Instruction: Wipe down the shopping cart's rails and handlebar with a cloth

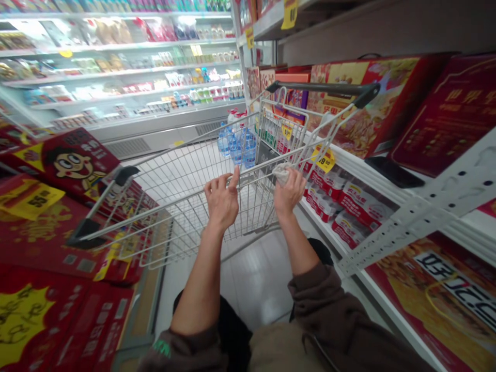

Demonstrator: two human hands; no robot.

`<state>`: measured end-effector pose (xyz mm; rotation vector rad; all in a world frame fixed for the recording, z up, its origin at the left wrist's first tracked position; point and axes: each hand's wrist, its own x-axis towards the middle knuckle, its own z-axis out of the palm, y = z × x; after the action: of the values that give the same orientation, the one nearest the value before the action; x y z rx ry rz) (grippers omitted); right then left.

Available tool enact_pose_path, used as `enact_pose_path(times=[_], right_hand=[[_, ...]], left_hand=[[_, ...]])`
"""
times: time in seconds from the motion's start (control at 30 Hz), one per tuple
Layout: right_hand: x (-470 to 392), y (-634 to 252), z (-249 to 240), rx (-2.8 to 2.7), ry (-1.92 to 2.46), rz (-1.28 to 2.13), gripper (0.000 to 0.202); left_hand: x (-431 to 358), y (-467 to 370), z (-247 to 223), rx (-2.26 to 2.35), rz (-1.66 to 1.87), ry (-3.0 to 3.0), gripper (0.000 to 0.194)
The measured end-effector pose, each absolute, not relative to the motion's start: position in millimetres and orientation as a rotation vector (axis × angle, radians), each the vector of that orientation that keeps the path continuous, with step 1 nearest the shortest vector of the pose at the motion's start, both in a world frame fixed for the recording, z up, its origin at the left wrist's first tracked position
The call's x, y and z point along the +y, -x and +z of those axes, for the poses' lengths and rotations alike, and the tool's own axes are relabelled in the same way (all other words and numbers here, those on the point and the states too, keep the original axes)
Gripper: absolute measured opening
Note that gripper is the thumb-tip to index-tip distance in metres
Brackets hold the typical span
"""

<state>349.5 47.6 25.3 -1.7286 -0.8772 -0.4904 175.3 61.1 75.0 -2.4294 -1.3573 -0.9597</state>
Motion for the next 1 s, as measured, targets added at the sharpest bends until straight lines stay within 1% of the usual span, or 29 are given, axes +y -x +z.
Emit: enact_pose_path(times=[0.07,0.17,0.23,0.3,0.4,0.5,0.63,0.73,0.83,0.9,0.93,1.0], right_hand=[[48,-327,23,-0.954,1.696,-0.502,0.024],[45,-289,13,-1.296,1.566,-0.547,0.021],[42,-286,9,-1.427,1.514,-0.573,0.020],[41,-304,12,-1.356,1.547,-0.570,0.019],[44,-333,21,-1.099,1.632,-0.542,0.020],[47,-320,25,-0.977,1.664,-0.531,0.020],[45,-261,15,-1.205,1.584,-0.568,0.019],[42,-259,8,-1.354,1.507,-0.574,0.017],[42,-299,13,-1.212,1.561,-0.511,0.017],[44,-325,20,-1.037,1.627,-0.460,0.018],[45,-332,23,-0.962,1.653,-0.438,0.018],[46,-327,27,-0.887,1.677,-0.403,0.017]], left_hand=[[60,-178,75,-1.365,-0.978,2.423,0.073],[60,-177,76,-1.343,-0.975,2.449,0.076],[60,-174,77,-1.319,-0.972,2.477,0.076],[60,-172,78,-1.320,-0.975,2.491,0.076],[59,-174,78,-1.368,-0.991,2.484,0.077],[57,-181,78,-1.408,-1.015,2.462,0.077],[56,-186,78,-1.370,-1.006,2.475,0.072],[57,-176,80,-1.304,-0.980,2.525,0.071],[59,-144,82,-1.417,-1.022,2.498,0.079],[59,-116,80,-1.615,-1.154,2.363,0.092],[59,-104,80,-1.680,-1.197,2.310,0.098],[57,-87,78,-1.707,-1.212,2.315,0.103]])
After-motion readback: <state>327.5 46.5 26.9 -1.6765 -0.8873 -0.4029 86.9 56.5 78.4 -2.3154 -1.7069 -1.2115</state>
